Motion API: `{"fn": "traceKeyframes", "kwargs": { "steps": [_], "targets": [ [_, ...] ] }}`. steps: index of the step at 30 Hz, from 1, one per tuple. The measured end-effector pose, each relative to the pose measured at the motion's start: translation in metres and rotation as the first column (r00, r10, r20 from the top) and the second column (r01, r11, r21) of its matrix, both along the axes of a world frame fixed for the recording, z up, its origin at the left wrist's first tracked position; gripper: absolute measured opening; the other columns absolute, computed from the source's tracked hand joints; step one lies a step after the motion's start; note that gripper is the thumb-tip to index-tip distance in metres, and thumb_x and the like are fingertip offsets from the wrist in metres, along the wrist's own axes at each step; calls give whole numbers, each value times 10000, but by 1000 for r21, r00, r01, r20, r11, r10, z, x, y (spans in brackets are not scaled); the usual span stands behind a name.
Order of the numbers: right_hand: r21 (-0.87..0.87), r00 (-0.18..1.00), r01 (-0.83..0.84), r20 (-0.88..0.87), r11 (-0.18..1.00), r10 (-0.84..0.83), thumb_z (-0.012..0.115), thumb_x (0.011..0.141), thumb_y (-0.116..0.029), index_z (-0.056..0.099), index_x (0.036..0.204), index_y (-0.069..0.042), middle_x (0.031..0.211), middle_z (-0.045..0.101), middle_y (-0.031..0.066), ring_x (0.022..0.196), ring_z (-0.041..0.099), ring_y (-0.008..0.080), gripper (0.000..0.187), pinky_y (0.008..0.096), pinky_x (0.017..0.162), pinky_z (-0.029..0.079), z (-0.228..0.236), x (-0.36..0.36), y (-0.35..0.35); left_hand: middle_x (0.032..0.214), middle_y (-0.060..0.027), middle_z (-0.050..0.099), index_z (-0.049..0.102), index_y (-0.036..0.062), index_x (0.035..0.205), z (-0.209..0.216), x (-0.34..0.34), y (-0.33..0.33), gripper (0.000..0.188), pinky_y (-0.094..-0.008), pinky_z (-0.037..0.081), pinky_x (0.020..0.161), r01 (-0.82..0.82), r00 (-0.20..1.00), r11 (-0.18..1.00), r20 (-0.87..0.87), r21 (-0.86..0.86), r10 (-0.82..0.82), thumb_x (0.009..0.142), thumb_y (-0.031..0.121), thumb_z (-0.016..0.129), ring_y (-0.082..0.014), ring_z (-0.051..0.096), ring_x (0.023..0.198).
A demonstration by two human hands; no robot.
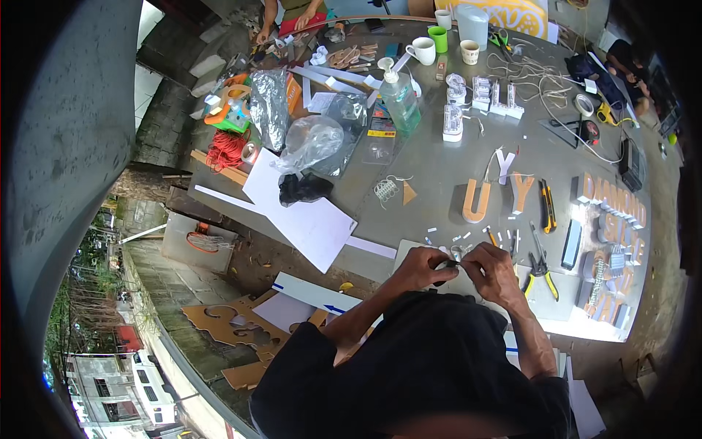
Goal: Assembling the components of plastic sign letters on a work table.
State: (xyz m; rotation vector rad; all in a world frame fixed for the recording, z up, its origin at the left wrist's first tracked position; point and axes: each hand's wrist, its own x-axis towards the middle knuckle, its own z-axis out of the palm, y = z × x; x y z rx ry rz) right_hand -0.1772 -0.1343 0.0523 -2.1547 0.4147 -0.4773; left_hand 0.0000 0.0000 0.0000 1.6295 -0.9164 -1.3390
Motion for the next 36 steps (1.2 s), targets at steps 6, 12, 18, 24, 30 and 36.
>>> {"fn": "traceKeyframes", "kwargs": {
  "steps": [6,12,18,24,30,36],
  "targets": [
    [104,1000,-1,8,995,0,711,833,-32,698,886,9,821,682,145,718,668,295,68,387,660,507,6,0,-12,863,-58,712,722,-57,1035,8,7,0,431,-260,483,714,146,987,973,36,181,-155,835,310,826,-112,641,779],
    [474,976,100,-216,875,6,731,883,-123,720,929,14,791,704,85,692,601,130,145,297,627,457,5,-4,-28,1092,-77,673,633,-50,1224,16,-1,8,484,-311,532,893,251,842,966,-480,-59,-248,840,160,839,-158,666,960],
    [518,970,61,-234,853,72,708,928,-125,724,916,-1,771,670,33,715,567,92,126,282,654,454,2,-9,-27,1126,-73,681,687,-28,1134,14,-3,14,459,-321,524,944,278,882,950,-355,-139,-310,792,205,884,-162,658,1050],
    [525,940,70,-319,848,120,696,913,-169,738,951,-3,867,711,90,798,627,165,176,332,730,485,-1,-13,-27,1237,-117,638,691,-40,1028,8,-4,18,408,-336,524,966,279,895,949,-318,-143,-311,778,213,891,-206,637,1114],
    [587,929,74,-336,806,158,698,914,-175,733,964,2,854,710,93,804,637,169,187,337,747,497,-4,-21,-30,1297,-150,584,659,-41,897,9,-9,15,339,-346,532,962,268,898,953,-322,-143,-301,785,189,882,-217,605,1161],
    [548,912,93,-382,831,150,688,923,-174,732,971,6,852,712,95,794,642,174,191,343,740,503,7,-23,-27,1261,-136,581,634,-31,1029,2,-13,19,391,-319,545,911,236,874,959,-396,-160,-281,789,160,877,-197,598,1143]
  ]
}}
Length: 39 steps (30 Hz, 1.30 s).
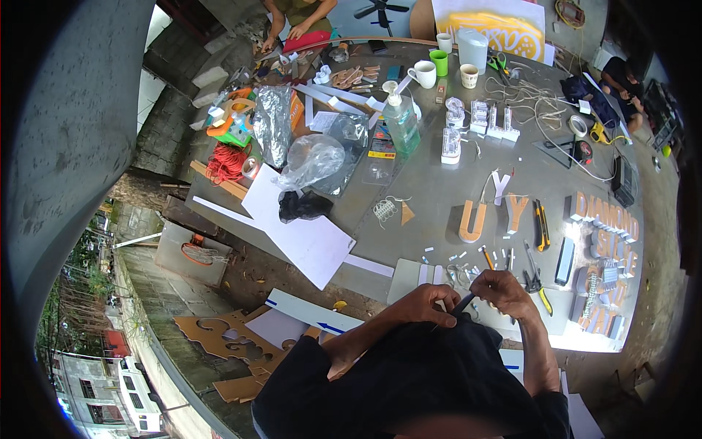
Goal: Assembling the components of plastic sign letters on a work table.
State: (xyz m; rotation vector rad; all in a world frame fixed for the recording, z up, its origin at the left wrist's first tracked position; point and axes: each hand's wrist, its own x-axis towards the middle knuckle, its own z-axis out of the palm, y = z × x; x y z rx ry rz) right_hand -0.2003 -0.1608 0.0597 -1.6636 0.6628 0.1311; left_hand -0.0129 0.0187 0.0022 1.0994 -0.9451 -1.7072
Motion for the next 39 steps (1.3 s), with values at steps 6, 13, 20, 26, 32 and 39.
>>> {"fn": "traceKeyframes", "kwargs": {
  "steps": [6,13,20,26,32,39],
  "targets": [
    [67,999,45,5,997,-46,661,938,-175,735,986,5,811,686,96,759,625,163,200,343,700,490,-8,-14,10,1274,-77,555,500,14,1418,7,-14,6,744,-259,544,822,-97,990,995,-108,-22,94,784,122,874,-168,514,1216],
    [-84,994,20,106,996,-11,623,957,-273,709,1025,21,905,705,190,819,659,315,313,404,777,495,-15,-14,16,1253,-92,581,539,15,1397,14,-8,3,732,-255,590,809,-47,998,998,-34,-41,46,763,119,890,-161,541,1188],
    [-108,999,10,54,994,-4,602,995,-241,686,1050,43,964,688,207,935,660,315,301,428,866,484,-15,-12,16,1336,-116,540,564,-6,1393,15,2,-10,790,-300,583,830,11,1000,999,28,-33,-10,722,218,916,-217,540,1216],
    [-173,992,80,107,982,-62,565,1027,-334,715,996,55,853,670,237,836,656,352,419,451,803,495,-27,-18,20,1334,-132,540,544,-28,1405,11,-6,-12,785,-278,604,790,6,999,1000,-48,10,-5,735,171,902,-221,582,1147],
    [-174,978,139,178,975,-108,547,1043,-410,711,890,69,673,626,217,663,627,325,529,460,678,487,-32,-17,21,1363,-147,518,542,-25,1413,9,-7,-11,783,-288,608,794,4,999,1000,-45,-2,-4,739,164,894,-233,590,1149],
    [-243,988,118,123,963,-90,528,1040,-461,703,879,62,756,659,232,756,660,380,574,480,718,503,-39,-12,19,1361,-151,518,551,-45,1399,5,-3,-17,807,-295,597,791,9,1000,999,-15,38,-9,720,231,889,-236,598,1119]
  ]
}}
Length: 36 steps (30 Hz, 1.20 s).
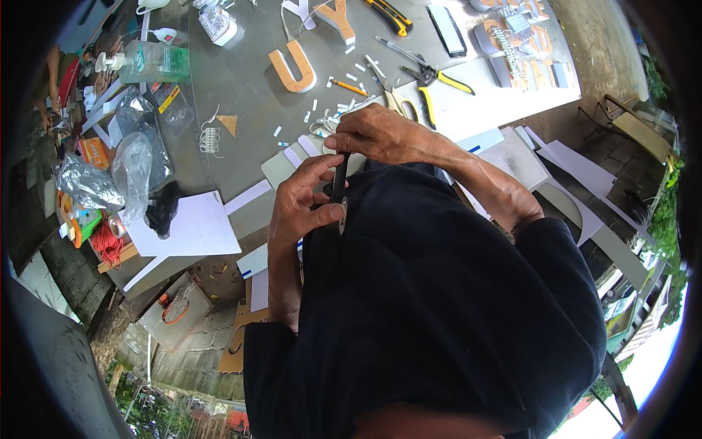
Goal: Assembling the components of plastic sign letters on a work table.
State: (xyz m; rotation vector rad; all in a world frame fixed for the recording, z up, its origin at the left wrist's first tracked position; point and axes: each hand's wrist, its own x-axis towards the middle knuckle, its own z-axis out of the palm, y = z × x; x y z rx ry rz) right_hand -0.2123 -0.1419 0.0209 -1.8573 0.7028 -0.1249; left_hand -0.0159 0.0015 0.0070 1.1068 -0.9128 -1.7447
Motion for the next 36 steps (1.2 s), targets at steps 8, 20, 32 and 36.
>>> {"fn": "traceKeyframes", "kwargs": {
  "steps": [8,20,32,36],
  "targets": [
    [-307,941,279,-103,910,-323,517,1045,-446,645,860,17,695,648,247,730,671,443,515,523,696,530,-13,3,-13,1399,-153,514,576,-25,1386,-4,9,-3,769,-290,597,795,20,1000,1000,-1,-12,-20,723,202,895,-226,580,1134],
    [-669,787,236,-293,705,-542,718,864,-291,560,975,-9,879,664,213,891,675,405,341,496,747,547,-144,-72,22,1339,-117,563,413,19,1532,9,4,-7,1126,-275,464,726,-139,990,990,16,-3,139,584,290,957,-205,548,1174],
    [284,847,503,-350,817,-400,657,877,-86,670,1066,63,885,736,121,756,719,178,241,246,641,571,-87,-115,-6,1295,-172,595,352,30,1561,0,8,-18,1139,-292,568,704,-137,989,979,39,-153,145,641,297,967,-220,570,1159],
    [620,889,374,-28,689,-457,776,887,-253,596,1186,31,971,701,104,813,701,166,450,245,611,555,-46,-117,7,1291,-179,606,321,10,1567,-4,17,-32,1163,-296,579,686,-173,984,964,-2,-203,177,636,260,972,-226,587,1132]
  ]
}}
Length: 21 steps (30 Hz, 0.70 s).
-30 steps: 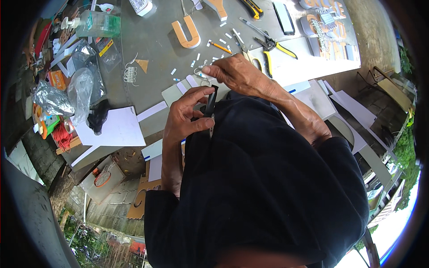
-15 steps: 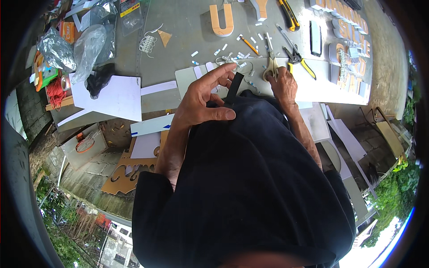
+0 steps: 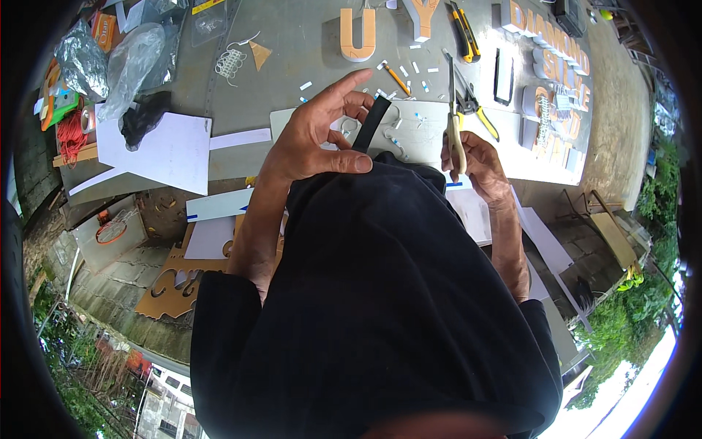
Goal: Assembling the components of plastic sign letters on a work table.
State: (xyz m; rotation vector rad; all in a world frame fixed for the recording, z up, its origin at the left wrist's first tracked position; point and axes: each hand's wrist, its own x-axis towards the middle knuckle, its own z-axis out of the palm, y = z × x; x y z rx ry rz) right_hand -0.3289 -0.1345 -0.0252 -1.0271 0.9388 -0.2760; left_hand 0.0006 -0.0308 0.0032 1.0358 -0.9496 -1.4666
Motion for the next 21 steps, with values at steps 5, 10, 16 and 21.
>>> {"fn": "traceKeyframes", "kwargs": {
  "steps": [5,10,16,21],
  "targets": [
    [69,974,-220,77,973,215,805,801,-225,602,1158,37,930,684,111,803,675,160,487,261,756,558,38,0,4,1314,-172,592,357,130,1577,-3,14,-12,1142,-300,581,747,66,989,996,134,-68,-56,622,240,974,-219,602,1117],
    [-36,912,-410,-14,911,410,767,776,-87,621,1132,44,866,705,77,747,683,118,406,223,668,549,50,-9,7,1307,-162,595,351,128,1578,7,16,-21,1152,-314,594,741,119,972,984,218,-130,-89,620,263,976,-229,603,1118],
    [7,933,-360,2,933,360,752,831,-56,630,1114,41,855,706,71,731,671,105,323,225,653,558,49,1,9,1319,-207,574,330,116,1588,9,9,-20,1231,-339,583,753,147,975,986,179,-78,-131,572,351,984,-271,591,1155],
    [43,939,-342,51,939,340,750,861,-67,630,1117,37,850,704,72,726,668,101,301,230,647,571,48,11,9,1322,-202,573,311,123,1596,7,6,-18,1261,-354,576,767,149,978,988,155,-44,-141,561,367,989,-269,587,1151]
  ]
}}
